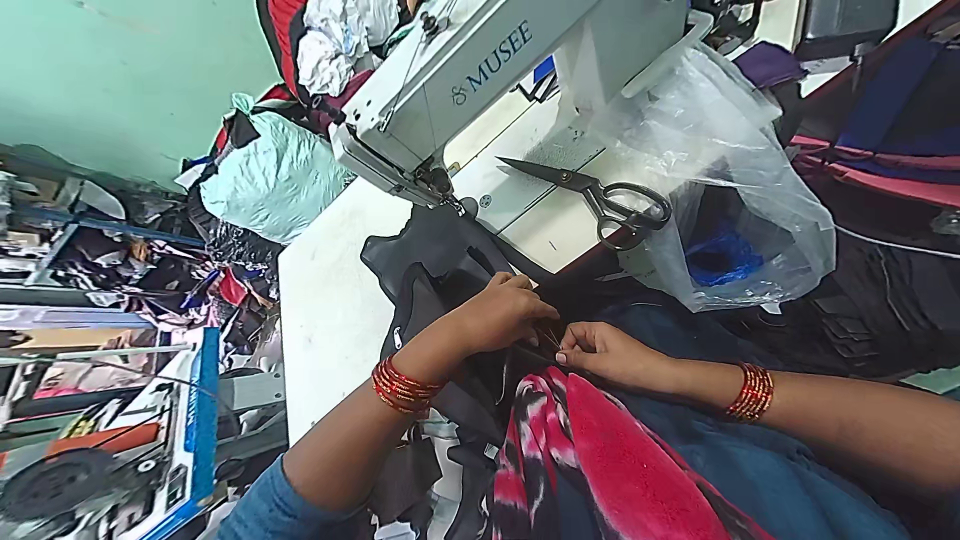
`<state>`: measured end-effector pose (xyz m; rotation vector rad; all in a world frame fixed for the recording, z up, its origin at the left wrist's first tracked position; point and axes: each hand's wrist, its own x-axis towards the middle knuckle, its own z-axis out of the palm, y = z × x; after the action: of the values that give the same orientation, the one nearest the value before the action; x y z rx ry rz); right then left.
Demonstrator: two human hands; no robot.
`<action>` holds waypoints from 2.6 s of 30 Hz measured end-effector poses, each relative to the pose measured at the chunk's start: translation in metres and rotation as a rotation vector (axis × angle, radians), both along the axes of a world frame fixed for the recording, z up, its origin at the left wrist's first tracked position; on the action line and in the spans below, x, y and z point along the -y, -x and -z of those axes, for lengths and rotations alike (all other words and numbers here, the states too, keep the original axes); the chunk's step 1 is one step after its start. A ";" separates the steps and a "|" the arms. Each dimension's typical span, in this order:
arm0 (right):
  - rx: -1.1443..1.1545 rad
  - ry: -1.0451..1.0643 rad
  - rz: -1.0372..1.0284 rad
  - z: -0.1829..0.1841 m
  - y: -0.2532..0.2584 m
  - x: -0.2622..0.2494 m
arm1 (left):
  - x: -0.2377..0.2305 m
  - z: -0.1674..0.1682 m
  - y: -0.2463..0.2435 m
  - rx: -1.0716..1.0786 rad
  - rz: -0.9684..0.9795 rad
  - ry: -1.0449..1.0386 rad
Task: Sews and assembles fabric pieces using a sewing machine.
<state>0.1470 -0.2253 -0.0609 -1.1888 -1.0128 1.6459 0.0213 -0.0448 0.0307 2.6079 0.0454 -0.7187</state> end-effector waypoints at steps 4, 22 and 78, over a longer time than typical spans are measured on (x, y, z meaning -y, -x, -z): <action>0.023 -0.043 0.002 0.002 0.000 0.000 | -0.020 0.006 0.010 0.095 -0.032 0.005; 0.186 -0.028 -0.103 -0.005 -0.005 -0.005 | -0.022 0.008 -0.014 0.026 0.013 -0.021; 0.162 -0.010 0.074 0.010 0.004 -0.036 | -0.079 0.025 -0.009 0.176 -0.121 -0.174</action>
<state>0.1427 -0.1893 -0.0705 -1.3545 -1.0622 1.5042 0.0301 0.0338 0.0060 2.7953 0.2201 -0.4588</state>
